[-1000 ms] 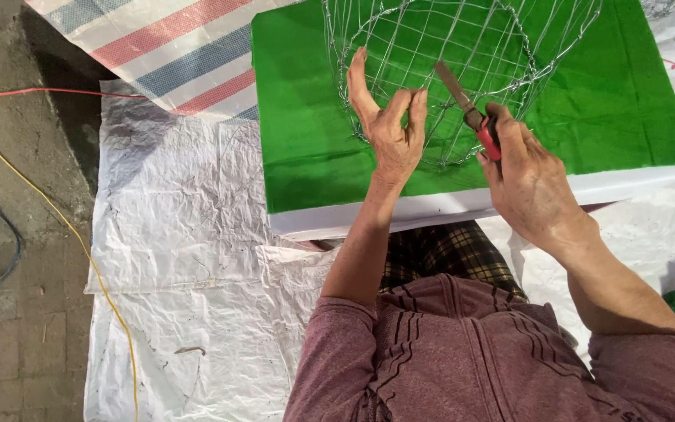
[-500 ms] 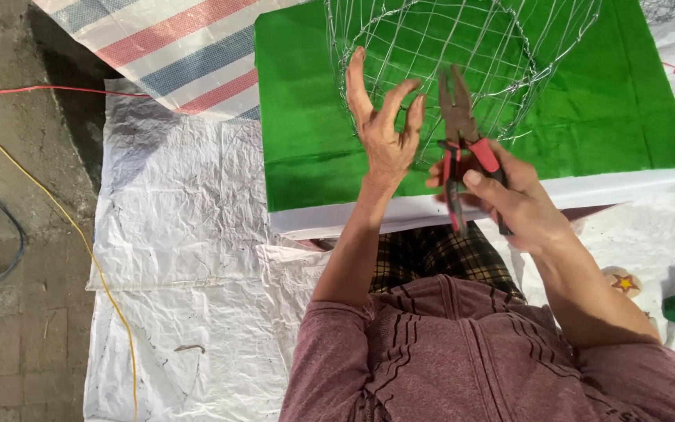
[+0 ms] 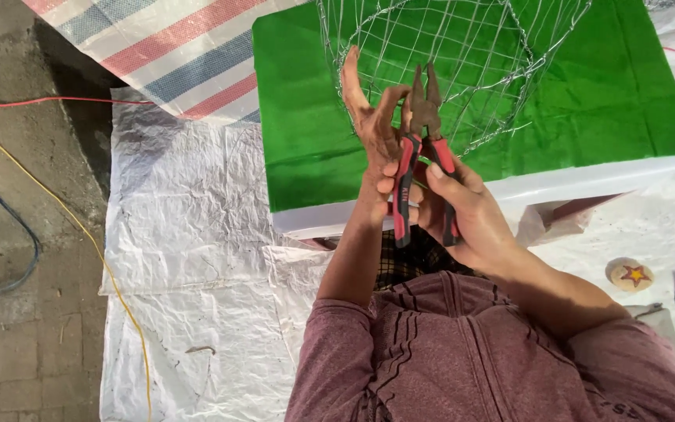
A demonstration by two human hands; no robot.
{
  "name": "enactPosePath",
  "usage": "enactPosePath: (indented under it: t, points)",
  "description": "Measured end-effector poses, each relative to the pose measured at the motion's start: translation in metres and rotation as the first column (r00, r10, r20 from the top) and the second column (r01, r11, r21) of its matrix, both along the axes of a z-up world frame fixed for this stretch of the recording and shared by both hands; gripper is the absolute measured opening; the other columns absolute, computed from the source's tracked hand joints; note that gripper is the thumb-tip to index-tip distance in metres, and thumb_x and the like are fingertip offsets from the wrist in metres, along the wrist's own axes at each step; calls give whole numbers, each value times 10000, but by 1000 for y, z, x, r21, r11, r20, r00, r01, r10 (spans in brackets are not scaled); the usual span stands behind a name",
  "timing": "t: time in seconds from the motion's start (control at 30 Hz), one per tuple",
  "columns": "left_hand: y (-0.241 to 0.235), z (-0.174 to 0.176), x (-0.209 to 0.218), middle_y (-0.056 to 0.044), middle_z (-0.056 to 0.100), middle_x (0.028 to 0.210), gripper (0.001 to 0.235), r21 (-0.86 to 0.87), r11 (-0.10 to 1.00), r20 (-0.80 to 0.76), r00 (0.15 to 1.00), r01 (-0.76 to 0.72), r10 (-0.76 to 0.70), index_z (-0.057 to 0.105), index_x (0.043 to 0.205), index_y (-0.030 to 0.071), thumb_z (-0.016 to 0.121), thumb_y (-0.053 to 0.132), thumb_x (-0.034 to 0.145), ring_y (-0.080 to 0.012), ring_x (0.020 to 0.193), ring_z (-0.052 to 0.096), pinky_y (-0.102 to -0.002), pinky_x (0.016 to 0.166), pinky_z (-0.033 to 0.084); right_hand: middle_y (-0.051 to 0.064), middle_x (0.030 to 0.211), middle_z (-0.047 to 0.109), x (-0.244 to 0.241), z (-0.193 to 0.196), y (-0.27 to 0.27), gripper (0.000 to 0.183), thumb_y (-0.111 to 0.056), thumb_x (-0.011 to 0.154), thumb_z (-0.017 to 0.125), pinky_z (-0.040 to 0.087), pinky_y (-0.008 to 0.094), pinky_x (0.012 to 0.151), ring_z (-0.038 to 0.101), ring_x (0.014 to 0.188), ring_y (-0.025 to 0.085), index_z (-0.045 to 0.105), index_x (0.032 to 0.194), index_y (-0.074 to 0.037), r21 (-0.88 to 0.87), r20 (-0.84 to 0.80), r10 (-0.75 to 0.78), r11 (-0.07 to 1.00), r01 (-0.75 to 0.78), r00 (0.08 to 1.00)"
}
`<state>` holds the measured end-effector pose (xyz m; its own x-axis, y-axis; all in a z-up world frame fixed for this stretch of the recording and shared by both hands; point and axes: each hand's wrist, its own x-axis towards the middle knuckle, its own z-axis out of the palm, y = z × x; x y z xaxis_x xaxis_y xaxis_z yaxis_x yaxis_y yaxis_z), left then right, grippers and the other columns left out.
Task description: Using pliers to cut and shape a wire mesh structure on a floor workspace.
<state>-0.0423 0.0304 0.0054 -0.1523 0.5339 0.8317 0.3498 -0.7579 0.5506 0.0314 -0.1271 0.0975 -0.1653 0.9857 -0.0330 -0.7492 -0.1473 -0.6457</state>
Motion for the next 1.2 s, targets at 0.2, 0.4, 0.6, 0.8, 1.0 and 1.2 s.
enactPosePath:
  t: [0.2,0.4,0.6,0.8,1.0,1.2]
  points:
    - [0,-1,0,-65,235,1668,55,-15,999,34,998,50,-49,675,794,105,713,125,828,-318,1580,265,-573,1375,196,164,1167,655,-12,-2,6,340,-121,1045,542,630,302,735,690,930,223,491,1359,-3,42,60,-88,995,86,994]
    - [16,-18,3,-67,248,1655,337,67,997,48,998,34,-37,678,772,114,557,400,903,-323,1567,279,-596,1361,208,153,1115,656,-14,-10,10,357,-91,1028,575,621,309,736,668,885,203,490,1363,-3,113,102,-129,987,117,986]
    - [22,-25,4,-71,260,1649,643,90,993,72,994,70,-77,666,776,107,392,651,983,-326,1577,251,-614,1357,186,66,992,684,-12,-21,14,324,-96,1024,585,550,186,576,656,717,97,516,1333,-27,153,249,-185,977,150,951]
    - [11,-16,3,-46,207,1676,529,39,994,69,992,100,-102,661,724,112,433,523,967,-315,1600,195,-632,1361,144,106,1057,632,-8,-11,5,393,-114,1028,563,602,294,709,636,862,177,486,1401,-19,-10,55,-61,998,62,997]
    - [10,-16,2,-58,212,1674,549,34,992,75,989,124,-126,681,819,125,447,595,980,-326,1597,205,-621,1356,168,186,1174,662,-9,-11,5,420,-110,1044,532,656,364,800,705,965,250,461,1447,-14,17,25,-18,1000,17,1000]
    - [10,-16,2,-54,209,1673,328,1,995,60,993,101,-101,670,770,115,648,422,882,-329,1599,197,-640,1351,176,157,1070,665,-11,-16,8,321,-77,1045,543,633,304,667,687,828,206,490,1356,-14,73,16,-35,997,33,999]
